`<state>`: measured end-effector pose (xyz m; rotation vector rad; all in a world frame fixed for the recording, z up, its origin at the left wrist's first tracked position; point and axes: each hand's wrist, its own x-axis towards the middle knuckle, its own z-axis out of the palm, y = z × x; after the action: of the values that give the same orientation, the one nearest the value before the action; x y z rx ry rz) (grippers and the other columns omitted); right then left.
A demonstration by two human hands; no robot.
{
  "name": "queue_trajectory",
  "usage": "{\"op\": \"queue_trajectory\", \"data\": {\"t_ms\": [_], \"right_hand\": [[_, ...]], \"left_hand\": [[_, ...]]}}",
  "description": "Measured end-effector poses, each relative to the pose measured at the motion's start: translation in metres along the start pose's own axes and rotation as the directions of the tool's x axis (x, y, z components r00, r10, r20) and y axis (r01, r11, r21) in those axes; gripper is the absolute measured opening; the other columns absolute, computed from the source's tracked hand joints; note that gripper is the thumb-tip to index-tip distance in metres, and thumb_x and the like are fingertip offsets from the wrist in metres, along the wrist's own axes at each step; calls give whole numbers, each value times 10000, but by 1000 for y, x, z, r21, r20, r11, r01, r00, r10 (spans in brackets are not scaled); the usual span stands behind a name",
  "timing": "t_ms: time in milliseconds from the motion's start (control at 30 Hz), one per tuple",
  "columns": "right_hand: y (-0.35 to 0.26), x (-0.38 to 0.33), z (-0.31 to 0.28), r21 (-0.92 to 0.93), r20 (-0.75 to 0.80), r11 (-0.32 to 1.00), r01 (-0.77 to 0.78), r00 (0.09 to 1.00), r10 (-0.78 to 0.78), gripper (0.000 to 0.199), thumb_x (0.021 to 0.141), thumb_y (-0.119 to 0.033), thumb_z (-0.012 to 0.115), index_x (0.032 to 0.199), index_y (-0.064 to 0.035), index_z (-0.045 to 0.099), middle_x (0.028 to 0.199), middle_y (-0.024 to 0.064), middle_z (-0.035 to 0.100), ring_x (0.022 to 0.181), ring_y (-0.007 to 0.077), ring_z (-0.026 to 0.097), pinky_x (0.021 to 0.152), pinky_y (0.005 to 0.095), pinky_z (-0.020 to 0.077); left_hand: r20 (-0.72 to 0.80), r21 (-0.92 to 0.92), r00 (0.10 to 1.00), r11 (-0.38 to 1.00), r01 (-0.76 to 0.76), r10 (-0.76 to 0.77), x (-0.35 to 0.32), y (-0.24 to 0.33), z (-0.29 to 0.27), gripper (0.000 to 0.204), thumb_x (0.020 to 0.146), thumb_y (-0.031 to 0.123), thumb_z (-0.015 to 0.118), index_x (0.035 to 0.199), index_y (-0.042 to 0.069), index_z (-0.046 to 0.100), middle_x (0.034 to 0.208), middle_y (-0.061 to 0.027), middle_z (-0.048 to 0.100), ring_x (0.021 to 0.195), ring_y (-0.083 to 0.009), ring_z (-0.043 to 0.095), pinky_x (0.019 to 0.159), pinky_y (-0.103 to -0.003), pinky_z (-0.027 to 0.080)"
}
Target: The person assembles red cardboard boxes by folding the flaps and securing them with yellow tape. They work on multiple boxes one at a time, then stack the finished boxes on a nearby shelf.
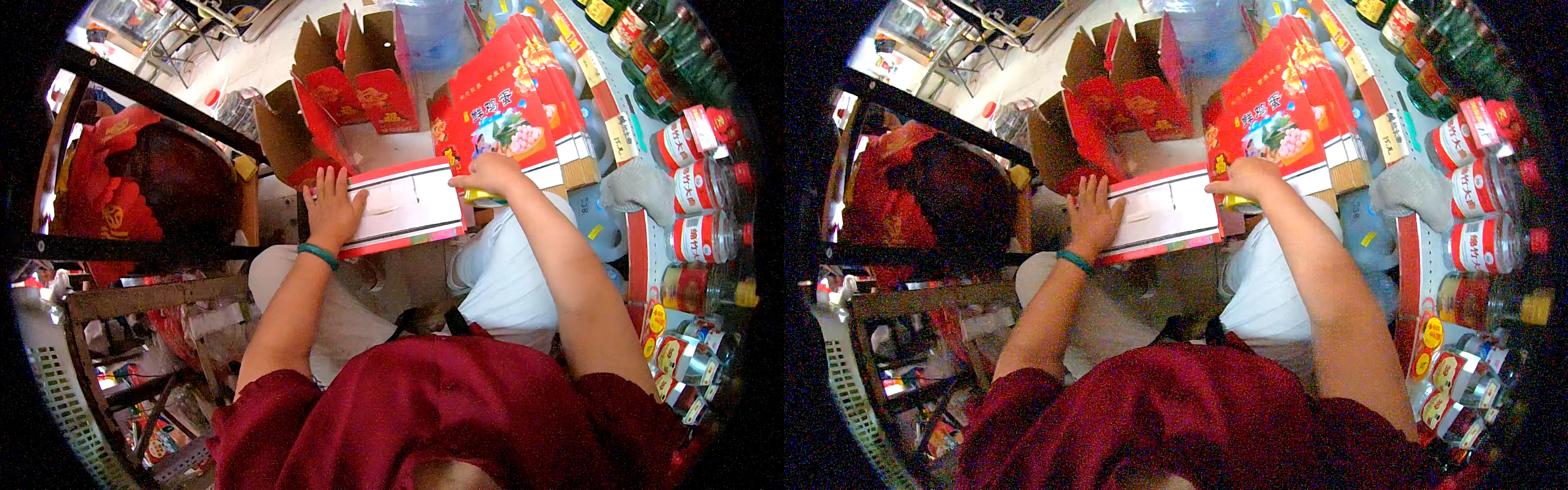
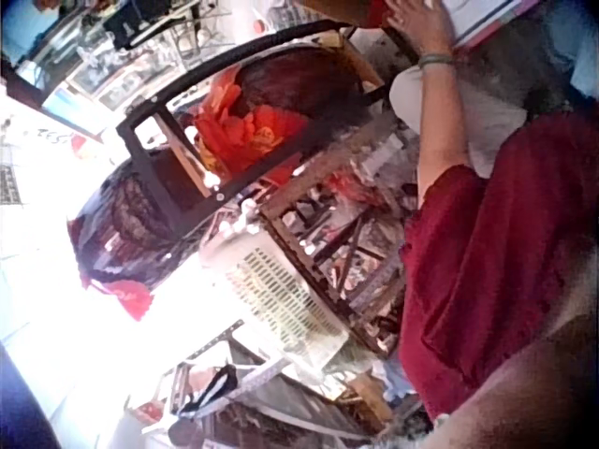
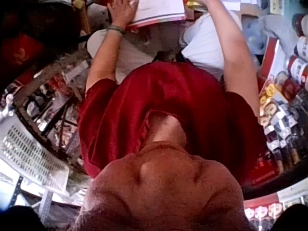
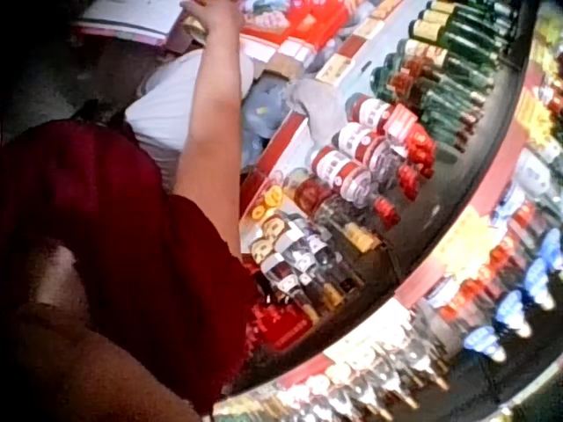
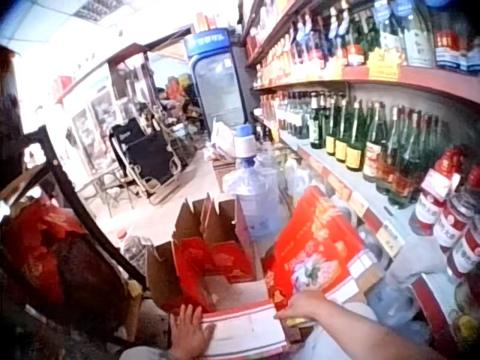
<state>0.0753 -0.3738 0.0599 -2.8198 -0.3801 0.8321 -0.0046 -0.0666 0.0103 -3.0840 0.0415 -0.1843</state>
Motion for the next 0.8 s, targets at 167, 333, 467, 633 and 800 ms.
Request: {"op": "queue_trajectory", "data": {"t_ms": [167,333,467,633,800], "right_hand": [[3,2,5,3,-29,999,34,999,-34,791,626,-796,493,821,-60,705,860,161,663,854,292,635,779,397,466],[11,10,13,32,-60,999,17,998,-15,767,634,-777,515,815,-55,701,840,158,665,816,296,640,753,395,477],[13,11,21,84,-9,995,53,999,-53,761,633,-776,516,817,-61,700,841,156,663,809,287,640,737,397,483],[15,9,19,124,61,992,40,997,-48,751,632,-775,517,814,-70,701,845,141,663,798,283,638,712,401,490],[22,19,27,226,63,965,130,987,-148,701,674,-727,534,802,-56,693,782,153,651,744,284,630,668,396,481]], "left_hand": [[29,-56,945,945,-323,325,13,12,-14,594,881,421,457,1354,79,344,1425,-138,306,1356,-295,191,1065,-535,138],[-44,-235,958,929,-287,284,38,57,-17,473,882,405,460,1211,68,495,1177,-147,524,1138,-306,454,933,-478,316],[-20,-244,987,957,-158,158,51,77,-13,349,871,381,478,897,57,604,884,-128,608,846,-300,570,705,-430,412],[-35,-204,991,969,-137,133,48,83,-8,335,858,368,496,818,46,583,860,-133,605,836,-308,573,683,-437,422],[-53,-237,987,959,-158,150,51,84,-14,366,862,380,480,865,32,592,866,-154,611,826,-332,581,702,-467,432]]}}
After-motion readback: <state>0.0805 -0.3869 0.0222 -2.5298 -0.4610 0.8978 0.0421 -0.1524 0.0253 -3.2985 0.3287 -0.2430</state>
